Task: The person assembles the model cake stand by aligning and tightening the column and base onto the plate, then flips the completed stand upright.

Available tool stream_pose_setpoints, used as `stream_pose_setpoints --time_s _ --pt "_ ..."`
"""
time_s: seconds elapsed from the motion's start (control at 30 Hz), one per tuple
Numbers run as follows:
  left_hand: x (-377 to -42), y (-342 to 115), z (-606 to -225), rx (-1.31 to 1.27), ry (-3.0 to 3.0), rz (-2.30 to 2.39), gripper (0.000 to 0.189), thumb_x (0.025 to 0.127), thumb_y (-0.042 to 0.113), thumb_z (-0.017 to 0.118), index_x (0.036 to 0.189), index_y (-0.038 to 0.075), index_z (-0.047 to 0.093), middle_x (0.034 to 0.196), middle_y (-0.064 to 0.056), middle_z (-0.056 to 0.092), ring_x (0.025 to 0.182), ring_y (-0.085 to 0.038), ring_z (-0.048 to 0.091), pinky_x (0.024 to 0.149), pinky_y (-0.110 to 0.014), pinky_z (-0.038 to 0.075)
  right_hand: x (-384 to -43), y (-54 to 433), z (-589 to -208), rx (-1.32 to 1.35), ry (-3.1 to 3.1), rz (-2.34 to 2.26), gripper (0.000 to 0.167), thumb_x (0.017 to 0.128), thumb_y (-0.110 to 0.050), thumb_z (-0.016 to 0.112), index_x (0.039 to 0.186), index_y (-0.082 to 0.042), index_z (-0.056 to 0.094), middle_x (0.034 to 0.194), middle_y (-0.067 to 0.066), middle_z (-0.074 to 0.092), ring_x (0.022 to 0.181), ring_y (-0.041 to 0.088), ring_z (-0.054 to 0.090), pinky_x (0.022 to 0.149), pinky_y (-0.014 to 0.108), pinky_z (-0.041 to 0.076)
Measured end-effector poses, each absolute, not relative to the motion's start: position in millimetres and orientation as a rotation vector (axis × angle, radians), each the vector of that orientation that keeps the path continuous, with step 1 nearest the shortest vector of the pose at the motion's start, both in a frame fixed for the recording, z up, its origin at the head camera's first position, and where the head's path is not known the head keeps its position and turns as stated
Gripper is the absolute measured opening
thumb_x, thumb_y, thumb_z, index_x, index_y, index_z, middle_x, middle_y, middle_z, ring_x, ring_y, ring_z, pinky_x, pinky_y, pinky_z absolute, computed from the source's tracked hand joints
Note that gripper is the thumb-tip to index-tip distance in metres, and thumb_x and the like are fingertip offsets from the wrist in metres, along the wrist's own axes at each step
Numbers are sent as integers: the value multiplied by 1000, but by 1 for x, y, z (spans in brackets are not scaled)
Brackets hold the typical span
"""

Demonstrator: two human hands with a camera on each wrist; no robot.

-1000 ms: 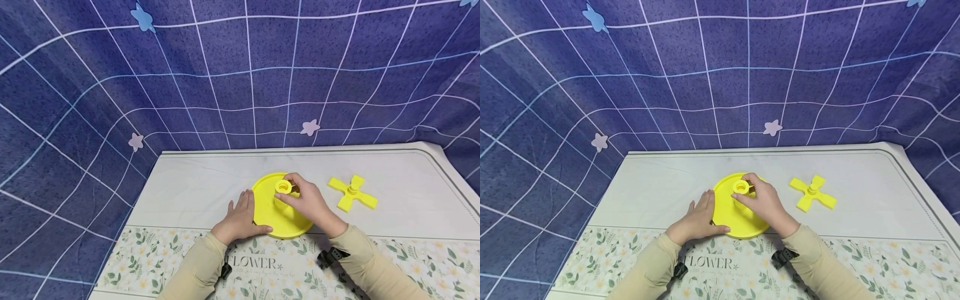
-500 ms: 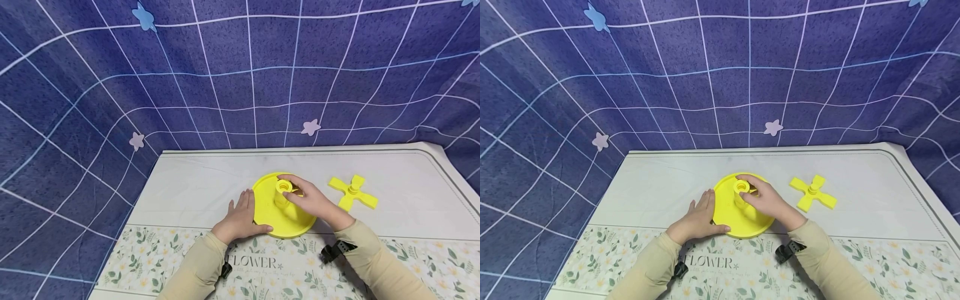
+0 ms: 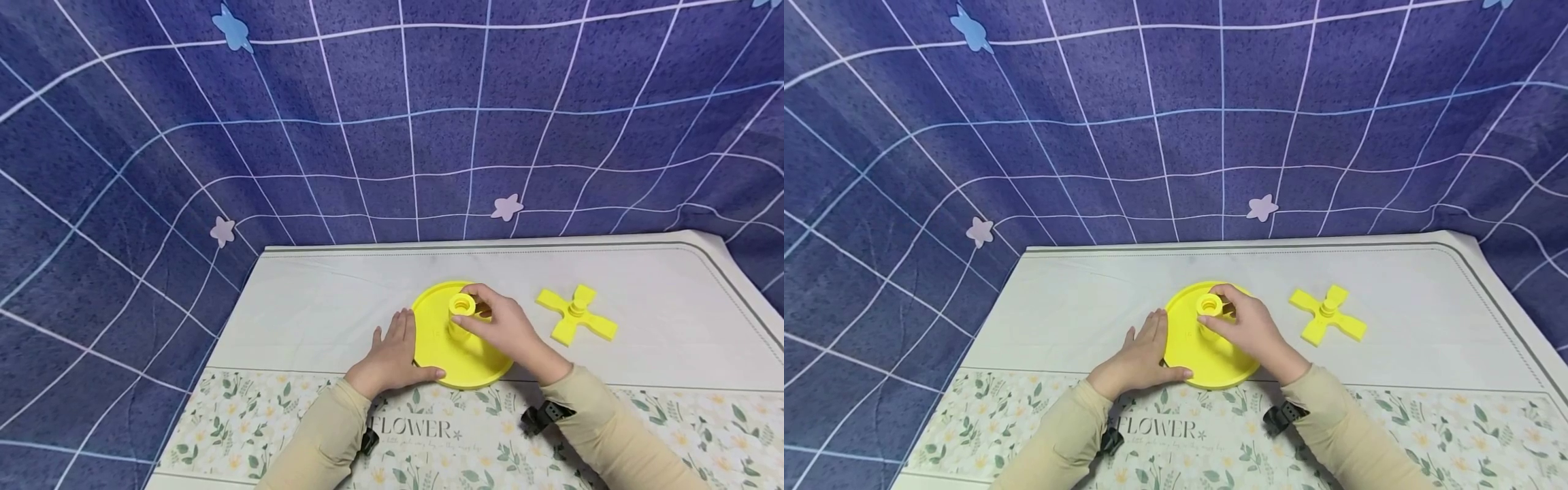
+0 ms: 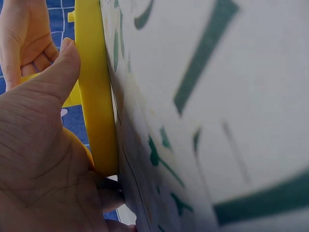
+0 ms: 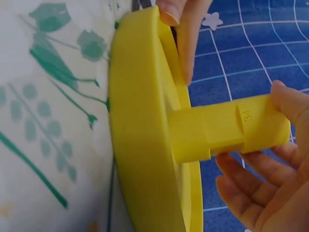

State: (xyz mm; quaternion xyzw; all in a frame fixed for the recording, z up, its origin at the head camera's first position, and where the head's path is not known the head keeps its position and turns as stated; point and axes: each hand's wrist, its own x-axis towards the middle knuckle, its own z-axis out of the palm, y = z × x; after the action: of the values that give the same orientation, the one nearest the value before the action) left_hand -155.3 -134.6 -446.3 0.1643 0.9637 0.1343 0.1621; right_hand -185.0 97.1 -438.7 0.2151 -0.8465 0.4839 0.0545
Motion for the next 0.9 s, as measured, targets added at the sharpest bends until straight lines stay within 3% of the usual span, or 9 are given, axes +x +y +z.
stream_pose_setpoints --time_s 0.3,0.5,0.73,0.9 --pt "-155 -135 -447 470 2756 377 123 80 76 56 154 -4 -1 161 -22 0 148 -33 1 113 -61 8 -180 91 -439 579 -2567 1342 42 85 -31 77 118 -12 60 97 1 67 86 24 66 77 40 55" --pt "-154 -135 -448 462 2754 397 124 79 77 56 154 -4 -1 161 -22 0 148 -33 0 114 -61 6 -181 93 -440 609 -2584 1354 46 86 -35 75 122 -12 58 107 4 67 93 24 65 82 42 54" --pt "-153 -135 -447 454 2737 403 124 79 75 58 154 -4 -2 161 -22 -1 148 -32 -1 114 -60 6 -190 102 -441 891 -2462 1535 49 93 -9 64 139 -2 49 134 20 56 115 33 57 90 49 50" --pt "-154 -134 -448 456 2738 408 123 80 75 58 154 -4 -2 161 -22 0 148 -32 0 114 -60 6 -194 105 -440 975 -2466 1681 46 94 -2 61 138 4 50 139 22 51 117 34 58 95 40 49"
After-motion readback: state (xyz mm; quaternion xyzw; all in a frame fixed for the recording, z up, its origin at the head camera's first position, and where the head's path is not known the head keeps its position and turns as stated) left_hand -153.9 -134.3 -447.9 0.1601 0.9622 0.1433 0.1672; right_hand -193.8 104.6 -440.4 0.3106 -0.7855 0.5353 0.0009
